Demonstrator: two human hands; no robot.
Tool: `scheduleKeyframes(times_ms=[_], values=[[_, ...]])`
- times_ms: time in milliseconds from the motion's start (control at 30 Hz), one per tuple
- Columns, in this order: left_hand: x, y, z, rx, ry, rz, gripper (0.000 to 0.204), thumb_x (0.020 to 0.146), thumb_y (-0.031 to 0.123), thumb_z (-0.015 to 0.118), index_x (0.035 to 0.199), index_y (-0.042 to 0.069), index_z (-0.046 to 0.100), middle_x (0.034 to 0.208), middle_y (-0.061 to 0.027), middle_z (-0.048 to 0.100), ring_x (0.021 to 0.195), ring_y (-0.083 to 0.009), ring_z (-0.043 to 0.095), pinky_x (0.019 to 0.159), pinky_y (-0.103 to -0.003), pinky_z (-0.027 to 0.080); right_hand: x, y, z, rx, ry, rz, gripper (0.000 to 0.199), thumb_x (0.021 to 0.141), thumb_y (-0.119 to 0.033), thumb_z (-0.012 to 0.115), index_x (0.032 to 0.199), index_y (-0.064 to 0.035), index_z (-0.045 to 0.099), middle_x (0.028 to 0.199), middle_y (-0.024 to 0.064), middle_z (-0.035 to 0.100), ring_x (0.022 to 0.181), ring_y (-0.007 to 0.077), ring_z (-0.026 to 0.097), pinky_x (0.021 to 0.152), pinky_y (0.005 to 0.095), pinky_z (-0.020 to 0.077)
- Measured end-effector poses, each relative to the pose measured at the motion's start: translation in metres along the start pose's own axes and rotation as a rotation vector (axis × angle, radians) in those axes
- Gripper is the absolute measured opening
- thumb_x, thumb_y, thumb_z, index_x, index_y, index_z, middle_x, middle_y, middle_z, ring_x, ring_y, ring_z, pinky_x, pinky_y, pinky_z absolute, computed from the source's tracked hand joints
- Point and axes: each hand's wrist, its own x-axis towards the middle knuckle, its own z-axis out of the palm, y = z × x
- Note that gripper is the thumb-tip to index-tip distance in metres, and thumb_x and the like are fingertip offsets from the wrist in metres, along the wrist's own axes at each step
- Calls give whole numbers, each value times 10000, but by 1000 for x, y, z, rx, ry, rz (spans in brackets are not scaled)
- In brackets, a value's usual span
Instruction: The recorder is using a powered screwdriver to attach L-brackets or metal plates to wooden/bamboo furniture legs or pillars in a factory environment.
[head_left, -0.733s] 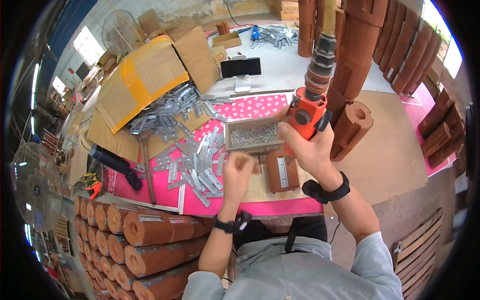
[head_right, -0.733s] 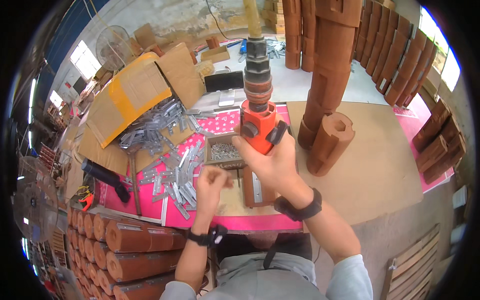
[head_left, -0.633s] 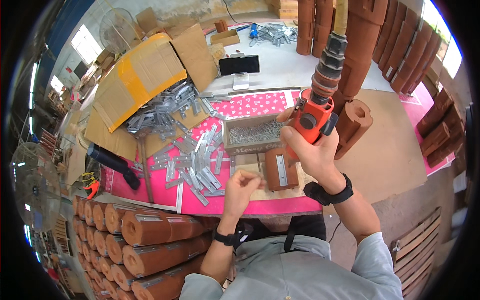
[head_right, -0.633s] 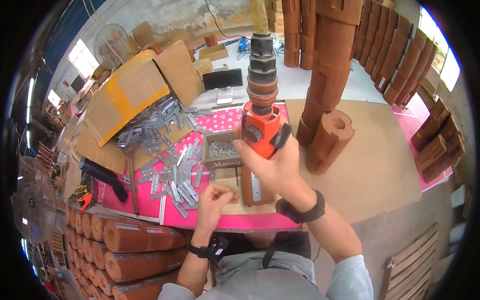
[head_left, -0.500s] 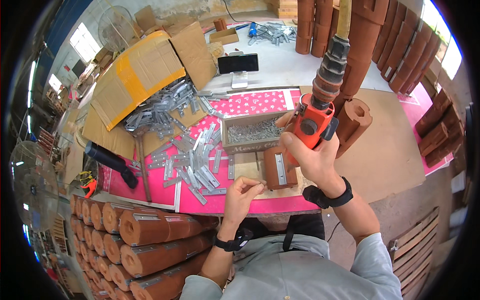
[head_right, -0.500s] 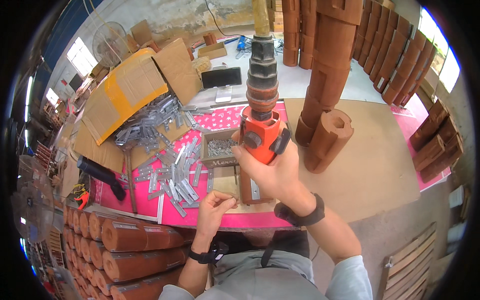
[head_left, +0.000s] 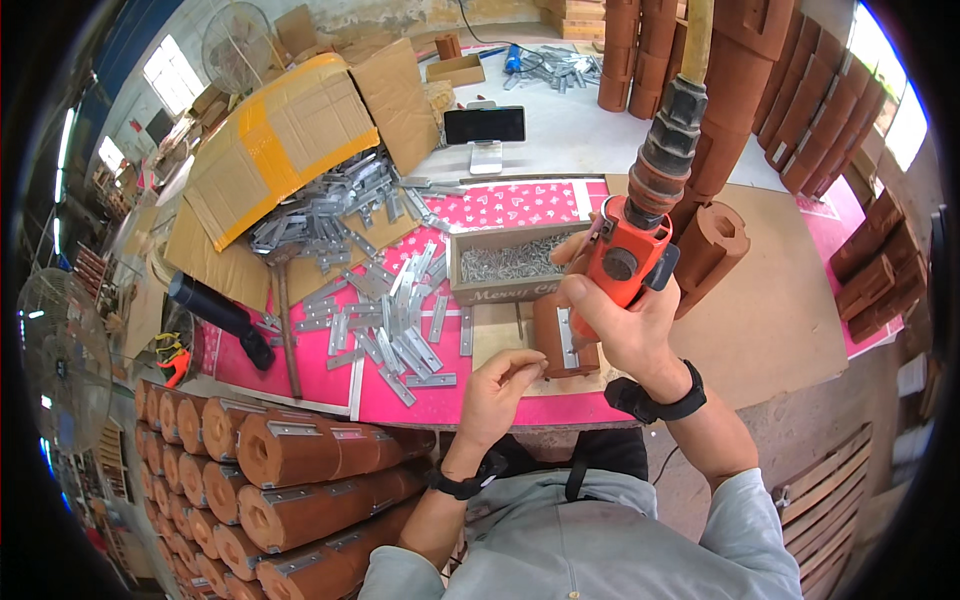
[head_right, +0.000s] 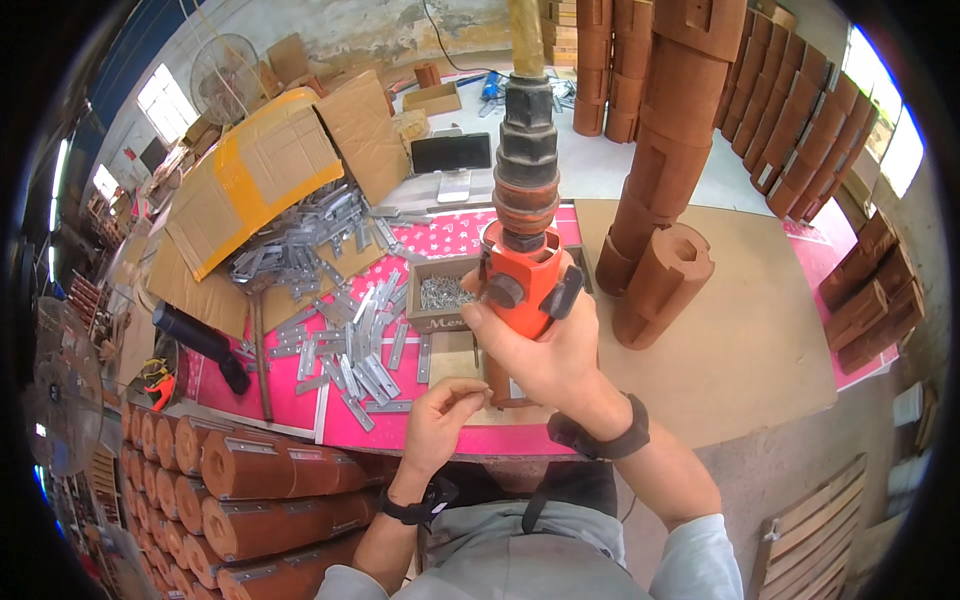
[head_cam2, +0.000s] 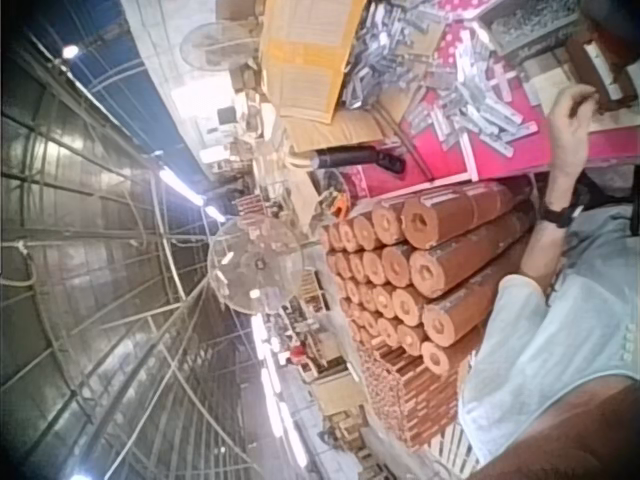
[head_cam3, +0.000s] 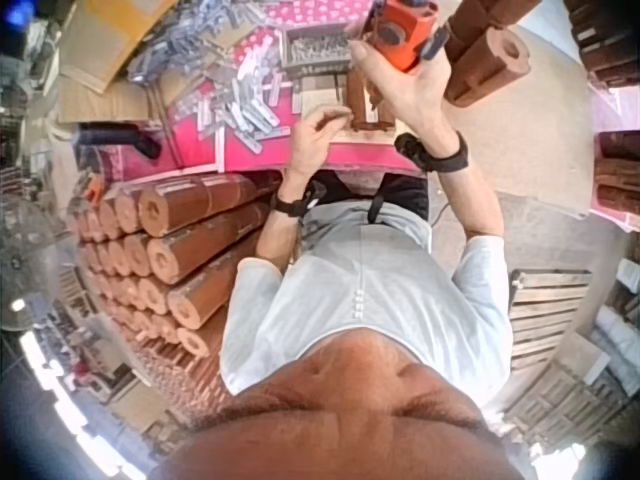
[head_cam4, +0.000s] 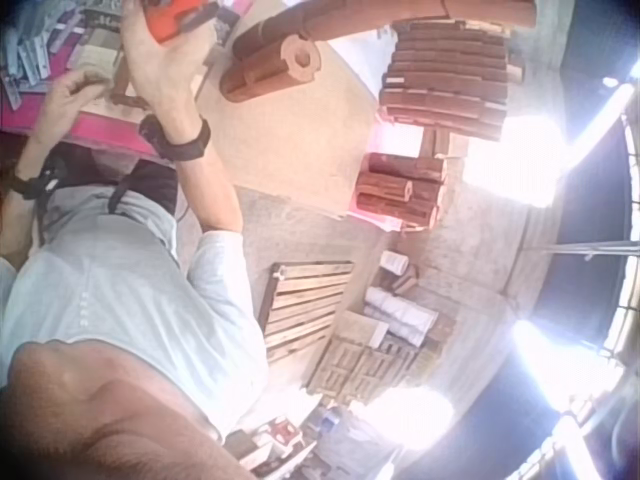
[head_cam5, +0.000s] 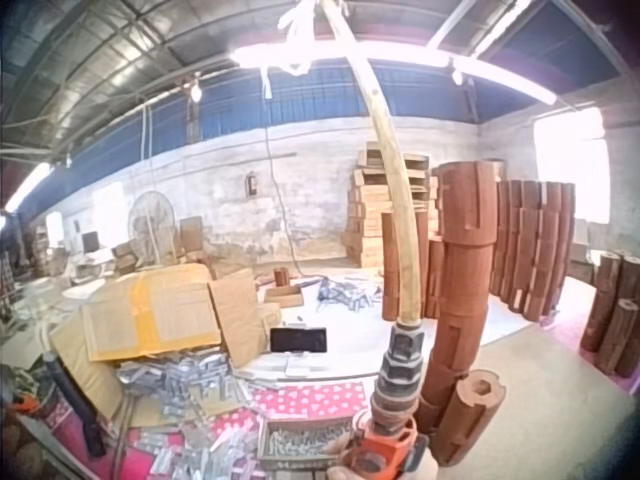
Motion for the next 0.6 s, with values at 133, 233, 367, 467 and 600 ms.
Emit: scheduleKeyframes(times_ms=[133,233,367,467,600], values=[[2,3,11,113,41,93,135,887,4,645,1022,0,653,989,-72,689,903,-142,665,799,-263,530,0,-3,1,-31,-19,1,403,773,15,657,1138,31,488,957,142,653,758,135,634,690,285,535],[6,-1,15,186,64,162,130,861,-11,664,990,0,659,960,-83,684,886,-155,674,784,-269,535,0,-5,3,-11,-16,-14,411,771,8,667,1141,35,490,961,139,654,765,134,631,692,287,533],[7,-2,18,251,61,218,204,828,-27,687,1024,3,644,924,-88,677,863,-169,680,778,-284,539,0,-3,5,-26,-41,-56,403,770,4,670,1134,36,498,967,136,654,778,129,623,699,286,528],[7,11,27,304,77,197,306,819,-22,696,1112,13,615,938,-92,675,850,-170,676,775,-295,539,0,-2,7,-2,-24,-118,394,771,0,672,1126,39,506,972,137,654,791,123,616,703,284,524],[7,14,27,373,28,176,383,820,-19,694,1185,15,581,953,-103,672,865,-178,678,775,-302,539,-3,-4,6,12,-33,-78,357,777,1,668,1103,40,527,985,127,655,808,119,613,710,284,523]])
